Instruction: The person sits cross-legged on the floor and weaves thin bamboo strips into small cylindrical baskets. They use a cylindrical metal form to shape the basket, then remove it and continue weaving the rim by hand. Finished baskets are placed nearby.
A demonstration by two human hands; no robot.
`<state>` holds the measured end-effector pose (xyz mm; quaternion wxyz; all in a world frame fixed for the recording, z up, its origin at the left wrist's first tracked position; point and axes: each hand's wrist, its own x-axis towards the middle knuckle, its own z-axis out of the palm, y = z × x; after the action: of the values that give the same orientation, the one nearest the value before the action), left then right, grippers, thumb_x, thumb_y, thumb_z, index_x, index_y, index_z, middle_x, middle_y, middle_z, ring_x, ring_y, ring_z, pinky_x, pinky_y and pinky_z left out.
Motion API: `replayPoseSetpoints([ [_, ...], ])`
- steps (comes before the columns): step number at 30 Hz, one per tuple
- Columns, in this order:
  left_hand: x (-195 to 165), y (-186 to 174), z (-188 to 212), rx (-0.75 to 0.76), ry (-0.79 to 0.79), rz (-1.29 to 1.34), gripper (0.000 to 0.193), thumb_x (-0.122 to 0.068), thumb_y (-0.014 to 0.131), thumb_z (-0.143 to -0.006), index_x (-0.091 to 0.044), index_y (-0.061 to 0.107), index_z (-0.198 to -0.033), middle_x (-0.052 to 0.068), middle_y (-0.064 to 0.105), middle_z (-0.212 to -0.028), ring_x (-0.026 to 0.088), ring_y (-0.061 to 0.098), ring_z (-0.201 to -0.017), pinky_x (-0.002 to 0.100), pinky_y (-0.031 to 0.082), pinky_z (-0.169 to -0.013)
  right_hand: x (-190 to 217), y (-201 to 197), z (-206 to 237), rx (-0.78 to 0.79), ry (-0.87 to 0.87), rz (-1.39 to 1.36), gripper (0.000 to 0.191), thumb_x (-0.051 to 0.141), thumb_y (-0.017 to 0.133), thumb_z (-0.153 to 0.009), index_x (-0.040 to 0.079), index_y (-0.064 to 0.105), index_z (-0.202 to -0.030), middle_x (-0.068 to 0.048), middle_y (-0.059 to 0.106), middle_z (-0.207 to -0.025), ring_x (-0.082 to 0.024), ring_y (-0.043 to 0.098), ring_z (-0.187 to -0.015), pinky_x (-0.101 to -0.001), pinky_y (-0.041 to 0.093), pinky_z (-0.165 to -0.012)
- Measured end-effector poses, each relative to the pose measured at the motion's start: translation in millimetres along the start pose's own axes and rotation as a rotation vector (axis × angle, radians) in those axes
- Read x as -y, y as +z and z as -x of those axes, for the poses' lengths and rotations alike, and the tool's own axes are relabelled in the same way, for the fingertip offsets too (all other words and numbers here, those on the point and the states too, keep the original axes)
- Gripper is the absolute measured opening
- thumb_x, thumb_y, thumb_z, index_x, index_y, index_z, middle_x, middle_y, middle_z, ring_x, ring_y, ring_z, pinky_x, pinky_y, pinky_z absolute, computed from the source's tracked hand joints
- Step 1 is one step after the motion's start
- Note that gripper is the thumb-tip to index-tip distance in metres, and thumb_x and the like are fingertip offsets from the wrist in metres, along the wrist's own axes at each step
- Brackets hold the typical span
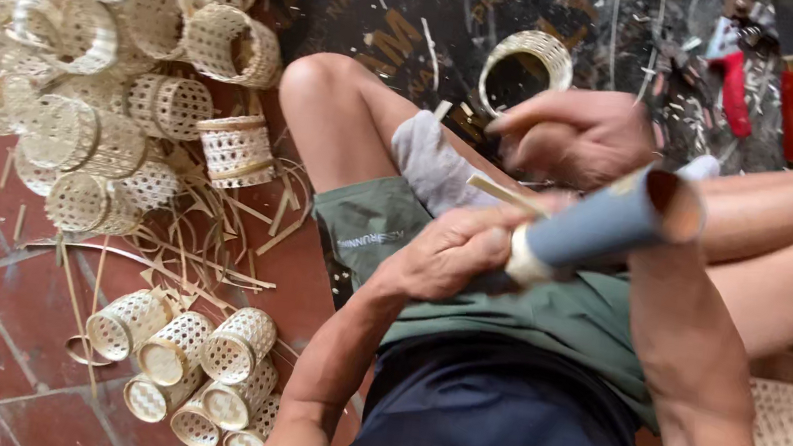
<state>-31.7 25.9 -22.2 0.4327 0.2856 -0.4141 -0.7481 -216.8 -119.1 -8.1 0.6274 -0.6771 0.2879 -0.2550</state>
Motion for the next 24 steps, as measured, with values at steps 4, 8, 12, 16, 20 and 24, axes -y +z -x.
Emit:
replayPoseSetpoints([
  [4,-27,-27,-12,-0.605,0.197,-1.401,0.050,-0.032,0.067,-0.108,-0.024,0.052,-0.156,0.007,0.064,-0.089,0.020,0.064,-0.075,0.034,0.051,-0.065,23,29,39,-0.503,0.080,-0.010,0.032,0.024,0.052,-0.109,-0.001,0.069,-0.098,-0.003,0.067,-0.078,-0.005,0.060,-0.060,-0.0211,0.047,-0.050],
  [8,-32,-28,-27,-0.633,0.244,-1.707,0.056,-0.034,0.070,-0.103,-0.025,0.050,-0.154,0.006,0.048,-0.079,0.025,0.054,-0.071,0.042,0.046,-0.063,26,50,37,-0.377,0.015,0.154,0.025,0.021,0.064,-0.107,-0.003,0.069,-0.103,-0.003,0.067,-0.081,-0.006,0.064,-0.074,-0.0237,0.052,-0.064],
  [12,-29,-23,-31,-0.631,0.201,-1.694,0.052,-0.035,0.070,-0.103,-0.029,0.051,-0.152,0.007,0.054,-0.079,0.025,0.058,-0.071,0.041,0.047,-0.062,18,54,31,-0.407,0.150,0.175,0.021,0.016,0.066,-0.105,-0.002,0.071,-0.096,-0.002,0.068,-0.074,-0.006,0.061,-0.067,-0.0244,0.050,-0.059],
  [16,-18,-16,-17,-0.506,0.112,-0.909,0.040,-0.031,0.058,-0.113,-0.016,0.054,-0.150,0.008,0.072,-0.106,0.023,0.068,-0.092,0.037,0.053,-0.080,17,44,46,-0.400,0.168,0.219,0.016,0.011,0.074,-0.102,-0.003,0.072,-0.095,-0.005,0.064,-0.071,-0.009,0.055,-0.066,-0.0251,0.044,-0.058],
  [20,7,-15,-3,-0.306,0.041,-0.261,0.038,-0.034,0.048,-0.120,-0.001,0.064,-0.131,0.012,0.071,-0.107,0.019,0.065,-0.098,0.036,0.054,-0.087,29,38,49,-0.361,-0.003,0.039,0.022,0.006,0.082,-0.093,-0.002,0.064,-0.102,-0.010,0.072,-0.095,-0.013,0.068,-0.085,-0.0278,0.056,-0.077],
  [24,32,-12,11,-0.007,-0.180,0.448,0.051,-0.045,0.052,-0.117,0.002,0.068,-0.111,0.018,0.072,-0.089,0.022,0.069,-0.068,0.038,0.055,-0.065,50,35,51,-0.200,0.084,-0.339,0.065,0.000,0.080,-0.077,-0.005,0.050,-0.134,-0.016,0.073,-0.112,-0.021,0.074,-0.103,-0.0377,0.064,-0.090],
])
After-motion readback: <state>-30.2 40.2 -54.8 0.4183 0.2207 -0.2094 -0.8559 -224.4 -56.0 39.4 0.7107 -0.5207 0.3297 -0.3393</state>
